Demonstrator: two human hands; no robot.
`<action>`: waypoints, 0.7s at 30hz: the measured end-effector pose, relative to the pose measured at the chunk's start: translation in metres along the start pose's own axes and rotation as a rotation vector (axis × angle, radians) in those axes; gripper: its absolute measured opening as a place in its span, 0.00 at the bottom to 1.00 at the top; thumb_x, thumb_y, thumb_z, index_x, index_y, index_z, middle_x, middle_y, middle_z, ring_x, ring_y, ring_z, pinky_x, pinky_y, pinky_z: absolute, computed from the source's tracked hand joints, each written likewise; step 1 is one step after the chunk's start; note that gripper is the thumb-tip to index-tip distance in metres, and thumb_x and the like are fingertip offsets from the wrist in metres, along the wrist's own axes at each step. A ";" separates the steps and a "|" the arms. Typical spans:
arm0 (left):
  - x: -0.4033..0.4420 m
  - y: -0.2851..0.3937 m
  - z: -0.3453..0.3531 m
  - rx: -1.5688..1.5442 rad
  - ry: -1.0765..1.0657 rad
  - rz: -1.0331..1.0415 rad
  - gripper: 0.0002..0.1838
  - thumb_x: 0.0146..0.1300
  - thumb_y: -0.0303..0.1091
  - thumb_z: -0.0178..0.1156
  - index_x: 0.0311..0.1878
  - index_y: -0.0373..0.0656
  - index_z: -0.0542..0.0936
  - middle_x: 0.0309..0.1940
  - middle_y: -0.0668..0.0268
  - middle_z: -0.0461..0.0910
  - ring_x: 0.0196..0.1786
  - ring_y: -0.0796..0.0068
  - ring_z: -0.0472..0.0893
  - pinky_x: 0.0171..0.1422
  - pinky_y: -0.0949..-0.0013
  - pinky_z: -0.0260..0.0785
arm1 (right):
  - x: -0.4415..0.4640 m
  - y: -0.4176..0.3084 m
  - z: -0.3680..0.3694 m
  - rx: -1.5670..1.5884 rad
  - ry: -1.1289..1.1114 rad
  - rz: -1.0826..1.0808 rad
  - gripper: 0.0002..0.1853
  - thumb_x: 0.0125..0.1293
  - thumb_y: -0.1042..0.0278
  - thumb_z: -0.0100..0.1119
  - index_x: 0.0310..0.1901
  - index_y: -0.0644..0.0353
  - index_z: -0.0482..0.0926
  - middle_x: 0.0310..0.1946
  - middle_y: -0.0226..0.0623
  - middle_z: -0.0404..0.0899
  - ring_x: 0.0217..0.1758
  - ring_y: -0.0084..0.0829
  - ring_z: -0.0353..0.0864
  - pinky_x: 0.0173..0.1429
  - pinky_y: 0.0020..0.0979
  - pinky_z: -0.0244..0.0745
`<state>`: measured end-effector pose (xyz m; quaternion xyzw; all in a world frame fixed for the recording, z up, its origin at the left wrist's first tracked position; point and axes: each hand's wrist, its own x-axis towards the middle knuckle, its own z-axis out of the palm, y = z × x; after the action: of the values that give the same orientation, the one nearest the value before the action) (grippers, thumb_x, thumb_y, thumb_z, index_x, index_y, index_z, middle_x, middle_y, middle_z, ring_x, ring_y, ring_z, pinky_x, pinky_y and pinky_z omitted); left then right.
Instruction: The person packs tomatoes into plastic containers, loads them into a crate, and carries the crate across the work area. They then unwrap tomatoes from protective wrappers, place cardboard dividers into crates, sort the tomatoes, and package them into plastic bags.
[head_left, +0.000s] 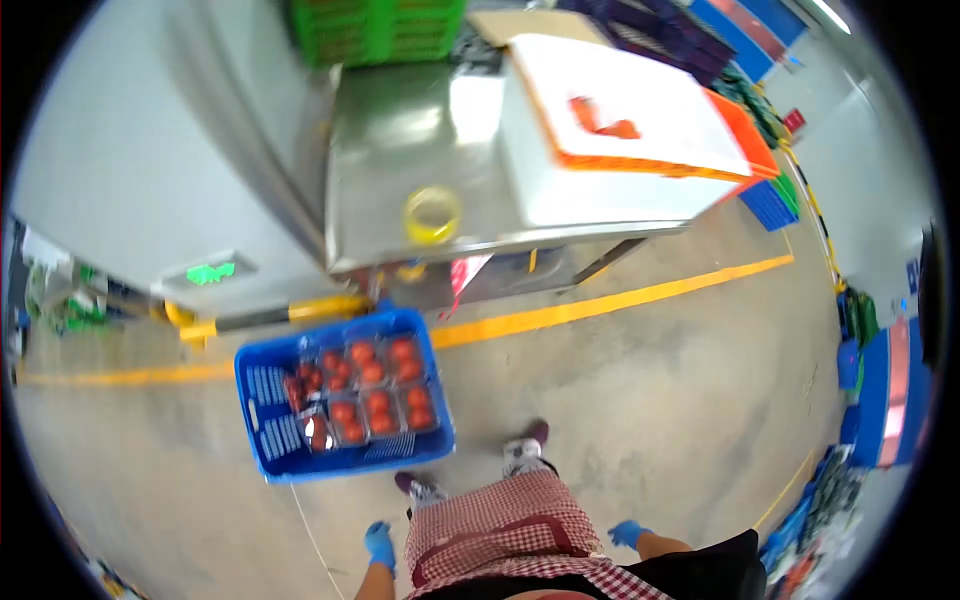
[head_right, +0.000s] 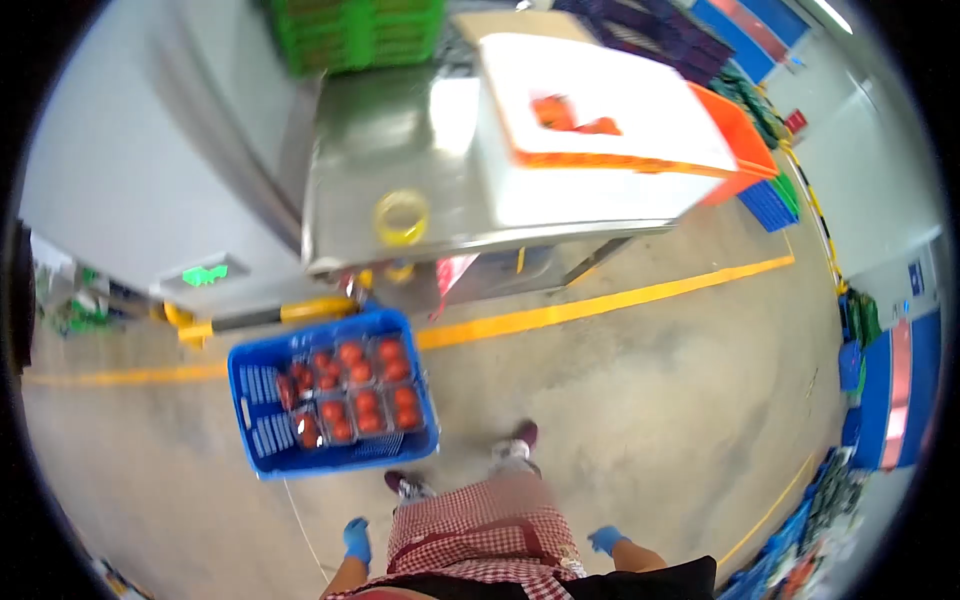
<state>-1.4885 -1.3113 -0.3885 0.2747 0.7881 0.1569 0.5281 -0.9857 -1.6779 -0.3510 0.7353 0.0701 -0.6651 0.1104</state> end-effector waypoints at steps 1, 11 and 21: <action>0.007 -0.006 -0.017 0.030 -0.026 0.111 0.13 0.50 0.27 0.59 0.40 0.36 0.80 0.36 0.61 0.81 0.41 0.69 0.78 0.49 0.69 0.69 | -0.009 0.007 -0.002 -0.304 -0.091 -0.124 0.18 0.61 0.55 0.53 0.48 0.55 0.79 0.37 0.36 0.83 0.31 0.32 0.82 0.41 0.35 0.75; -0.016 0.074 0.120 1.625 -0.481 0.579 0.16 0.59 0.41 0.50 0.43 0.43 0.80 0.42 0.53 0.79 0.45 0.56 0.79 0.50 0.59 0.69 | -0.004 0.036 -0.177 1.129 0.500 -0.357 0.12 0.61 0.64 0.53 0.40 0.63 0.77 0.33 0.42 0.80 0.34 0.35 0.81 0.34 0.35 0.73; -0.239 0.374 0.630 0.575 -0.902 0.840 0.18 0.61 0.42 0.55 0.46 0.38 0.80 0.40 0.63 0.82 0.43 0.74 0.78 0.51 0.71 0.68 | 0.030 0.076 -0.376 -0.465 0.539 -0.570 0.17 0.63 0.58 0.48 0.46 0.62 0.76 0.40 0.47 0.80 0.42 0.40 0.80 0.44 0.40 0.74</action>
<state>-0.7402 -1.1820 -0.2565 0.7254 0.3276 0.0029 0.6054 -0.6013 -1.6569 -0.3412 0.7892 0.4432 -0.4205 0.0627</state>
